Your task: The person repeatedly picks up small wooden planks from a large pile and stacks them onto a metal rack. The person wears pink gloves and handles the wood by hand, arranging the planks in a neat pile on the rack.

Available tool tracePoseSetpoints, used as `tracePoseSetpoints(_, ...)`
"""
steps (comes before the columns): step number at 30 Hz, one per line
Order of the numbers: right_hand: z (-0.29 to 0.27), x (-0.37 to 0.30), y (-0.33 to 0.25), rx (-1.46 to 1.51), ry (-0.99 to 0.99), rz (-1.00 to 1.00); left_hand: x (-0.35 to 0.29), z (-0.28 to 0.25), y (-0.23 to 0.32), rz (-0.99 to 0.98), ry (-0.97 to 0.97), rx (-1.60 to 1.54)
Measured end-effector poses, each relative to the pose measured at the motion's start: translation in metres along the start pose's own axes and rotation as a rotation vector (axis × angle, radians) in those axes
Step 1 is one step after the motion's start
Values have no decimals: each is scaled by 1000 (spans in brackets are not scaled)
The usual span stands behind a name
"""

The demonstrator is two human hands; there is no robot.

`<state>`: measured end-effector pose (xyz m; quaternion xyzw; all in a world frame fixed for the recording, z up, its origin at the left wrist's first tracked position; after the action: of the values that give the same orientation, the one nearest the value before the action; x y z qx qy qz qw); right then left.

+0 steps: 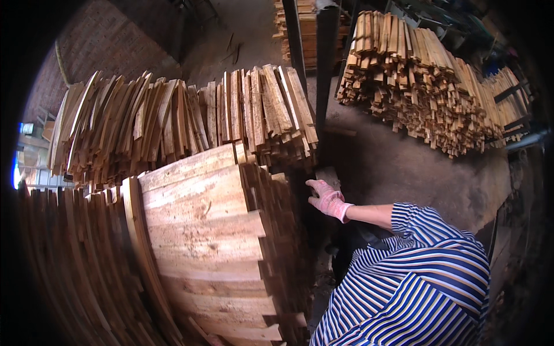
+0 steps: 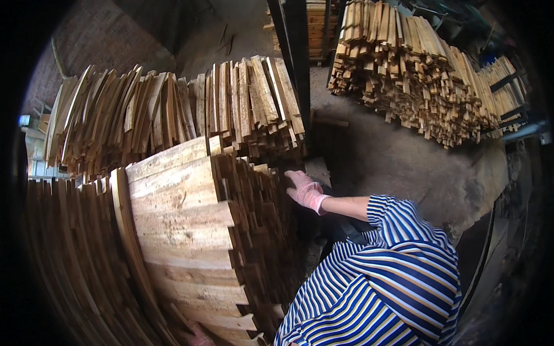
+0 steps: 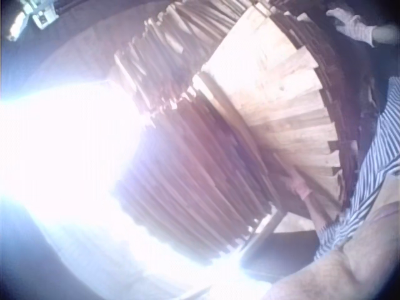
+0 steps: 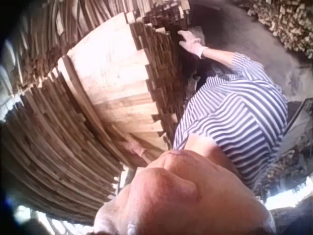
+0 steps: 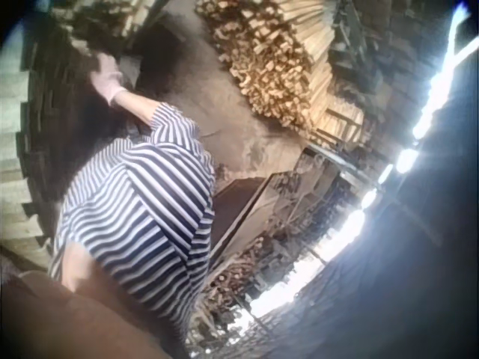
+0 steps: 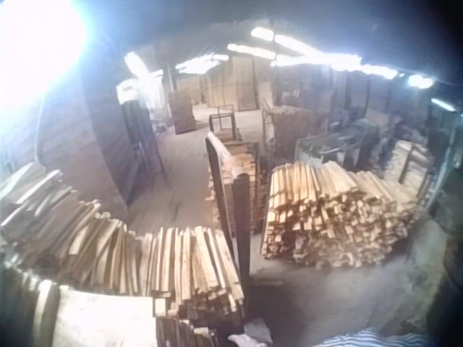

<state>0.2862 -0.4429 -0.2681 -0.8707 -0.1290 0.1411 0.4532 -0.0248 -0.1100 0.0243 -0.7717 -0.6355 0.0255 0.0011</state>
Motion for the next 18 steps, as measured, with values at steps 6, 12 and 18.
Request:
tracePoseSetpoints(6,85,167,85,183,-52,256,28,82,92,203,-66,-3)
tracePoseSetpoints(12,198,369,128,295,84,778,48,147,161,147,-121,68)
tracePoseSetpoints(18,202,467,178,565,191,1027,75,183,210,154,-147,72)
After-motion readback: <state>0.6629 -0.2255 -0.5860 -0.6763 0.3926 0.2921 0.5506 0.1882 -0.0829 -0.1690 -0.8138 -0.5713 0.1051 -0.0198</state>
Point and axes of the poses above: each hand's wrist, its own x-axis towards the middle knuckle, its own z-axis out of the palm, y = z × x, the point moved 1 cm from there along x, towards the middle knuckle, and after that the axes turned 11 degrees about -z, right-handed, at the moved point
